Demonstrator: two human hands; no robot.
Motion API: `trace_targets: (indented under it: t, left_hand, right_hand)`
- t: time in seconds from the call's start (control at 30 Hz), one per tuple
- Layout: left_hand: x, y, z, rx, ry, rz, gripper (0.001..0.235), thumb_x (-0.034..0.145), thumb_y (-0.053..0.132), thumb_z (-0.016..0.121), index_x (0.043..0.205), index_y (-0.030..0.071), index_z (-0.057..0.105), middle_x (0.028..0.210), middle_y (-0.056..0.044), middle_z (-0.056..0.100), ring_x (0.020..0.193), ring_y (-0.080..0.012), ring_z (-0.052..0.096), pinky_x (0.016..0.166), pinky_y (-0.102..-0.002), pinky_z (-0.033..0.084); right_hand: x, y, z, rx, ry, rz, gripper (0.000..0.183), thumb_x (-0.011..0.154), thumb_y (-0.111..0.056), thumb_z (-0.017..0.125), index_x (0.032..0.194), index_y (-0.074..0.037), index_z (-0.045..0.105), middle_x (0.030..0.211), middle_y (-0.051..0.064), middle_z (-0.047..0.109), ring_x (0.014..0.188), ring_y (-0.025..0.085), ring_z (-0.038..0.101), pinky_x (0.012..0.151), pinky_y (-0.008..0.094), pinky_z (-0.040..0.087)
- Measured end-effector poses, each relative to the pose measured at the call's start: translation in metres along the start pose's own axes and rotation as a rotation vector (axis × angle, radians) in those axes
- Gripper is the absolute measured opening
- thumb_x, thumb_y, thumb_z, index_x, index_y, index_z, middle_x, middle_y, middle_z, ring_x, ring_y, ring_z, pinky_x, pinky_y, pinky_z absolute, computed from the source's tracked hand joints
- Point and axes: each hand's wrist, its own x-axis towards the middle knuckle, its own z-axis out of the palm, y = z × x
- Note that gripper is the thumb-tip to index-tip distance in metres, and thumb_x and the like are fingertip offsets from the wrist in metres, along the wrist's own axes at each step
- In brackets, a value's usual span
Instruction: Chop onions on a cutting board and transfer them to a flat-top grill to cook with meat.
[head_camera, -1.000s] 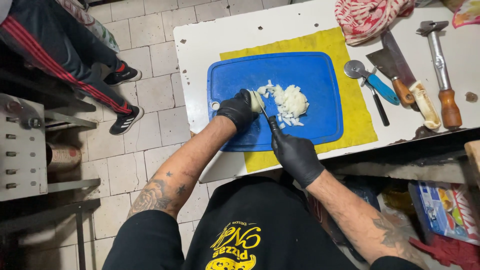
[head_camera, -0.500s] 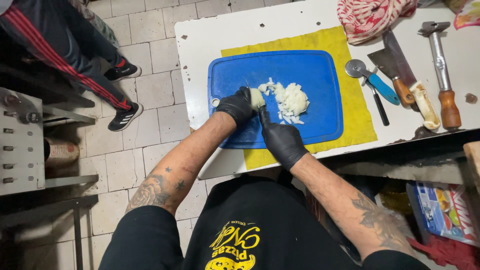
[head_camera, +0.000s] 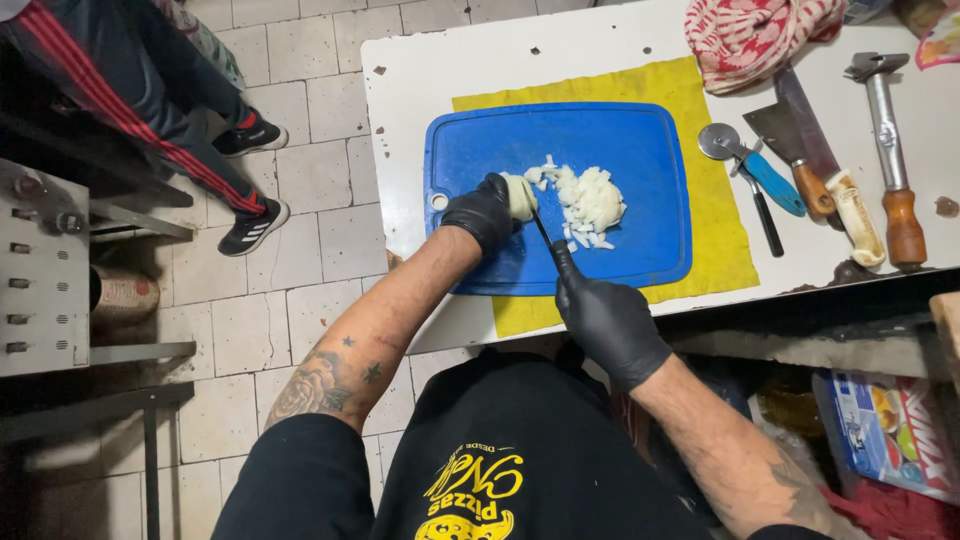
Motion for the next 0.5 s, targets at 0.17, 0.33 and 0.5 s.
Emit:
trace_targets:
  t: [0.17,0.33,0.5]
  left_hand:
    - [0.009,-0.008,0.012,0.05,0.021,0.035,0.079,0.093,0.034,0.06,0.147,-0.013,0.026,0.121,-0.032,0.065,0.103,-0.0451,0.07,0.086,-0.052,0.056]
    - [0.01,-0.004,0.008,0.033,-0.017,0.017,0.077,0.096,0.033,0.053,0.147,-0.018,0.025,0.123,-0.033,0.066,0.108,-0.0428,0.07,0.088,-0.049,0.057]
    - [0.02,-0.013,0.018,0.03,-0.014,0.027,0.079,0.096,0.037,0.053,0.148,-0.015,0.025,0.125,-0.033,0.064,0.107,-0.0436,0.069,0.088,-0.049,0.056]
  right_hand:
    - [0.021,-0.003,0.01,-0.033,0.11,-0.013,0.061,0.099,-0.026,0.056,0.157,-0.014,0.041,0.057,0.015,0.064,0.045,0.032,0.062,0.045,0.049,0.048]
    - [0.029,-0.003,0.011,-0.053,0.079,-0.047,0.063,0.1,-0.023,0.056,0.158,-0.011,0.036,0.054,0.012,0.064,0.042,0.028,0.061,0.042,0.045,0.049]
    - [0.039,-0.005,0.01,-0.097,0.044,-0.055,0.066,0.099,-0.02,0.056,0.159,-0.009,0.033,0.056,0.01,0.064,0.042,0.026,0.062,0.041,0.042,0.049]
